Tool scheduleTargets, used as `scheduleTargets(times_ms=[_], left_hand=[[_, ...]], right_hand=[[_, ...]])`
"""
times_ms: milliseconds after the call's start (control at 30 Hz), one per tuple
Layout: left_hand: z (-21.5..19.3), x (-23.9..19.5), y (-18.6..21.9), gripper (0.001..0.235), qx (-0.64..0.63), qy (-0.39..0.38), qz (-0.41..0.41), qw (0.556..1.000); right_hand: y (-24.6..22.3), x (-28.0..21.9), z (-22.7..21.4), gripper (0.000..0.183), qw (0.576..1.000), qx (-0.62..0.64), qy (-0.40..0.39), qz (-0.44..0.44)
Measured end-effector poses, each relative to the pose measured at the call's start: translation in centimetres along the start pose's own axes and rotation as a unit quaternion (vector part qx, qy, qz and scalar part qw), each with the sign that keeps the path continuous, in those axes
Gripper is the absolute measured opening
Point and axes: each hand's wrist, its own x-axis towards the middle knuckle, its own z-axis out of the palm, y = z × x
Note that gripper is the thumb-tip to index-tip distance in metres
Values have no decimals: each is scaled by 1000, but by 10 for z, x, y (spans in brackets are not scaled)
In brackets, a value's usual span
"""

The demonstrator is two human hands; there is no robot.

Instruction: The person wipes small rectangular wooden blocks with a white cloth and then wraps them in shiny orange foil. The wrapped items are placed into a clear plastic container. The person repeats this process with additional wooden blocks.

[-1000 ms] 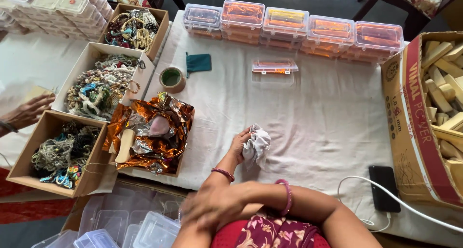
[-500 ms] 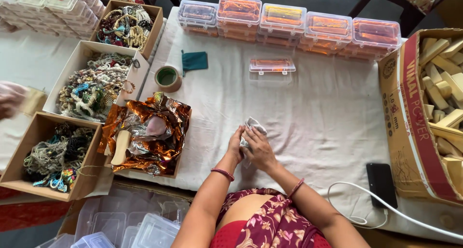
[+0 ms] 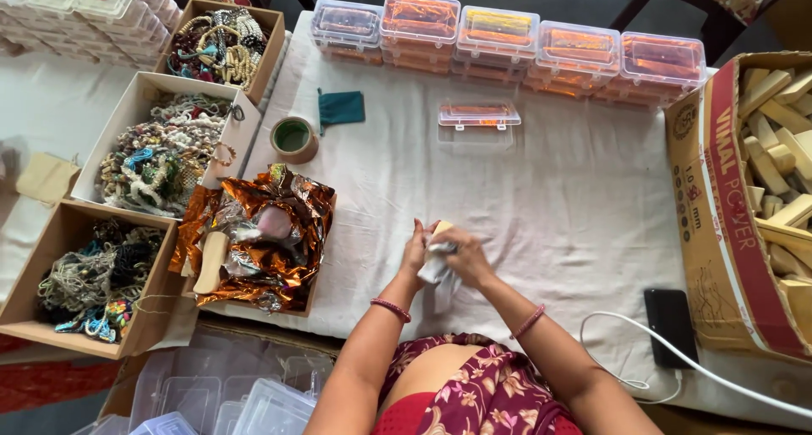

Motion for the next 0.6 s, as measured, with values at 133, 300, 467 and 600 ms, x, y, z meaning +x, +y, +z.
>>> scheduleTargets(times_ms=[133, 300, 467, 600], left_hand=[[2, -5, 2, 91, 108, 59, 28, 992], [13, -19, 15, 101, 35, 93, -94, 991], [1, -5, 6, 99, 46, 63, -53, 996], [11, -13, 12, 98, -12, 33, -58, 998]], right_hand=[[18, 6, 3, 33, 985, -123, 75, -92], [-53, -9, -13, 23, 931, -246, 10, -269], [8, -21, 2, 29, 956, -247, 8, -158], [-10, -49, 3, 46, 927, -247, -77, -271]])
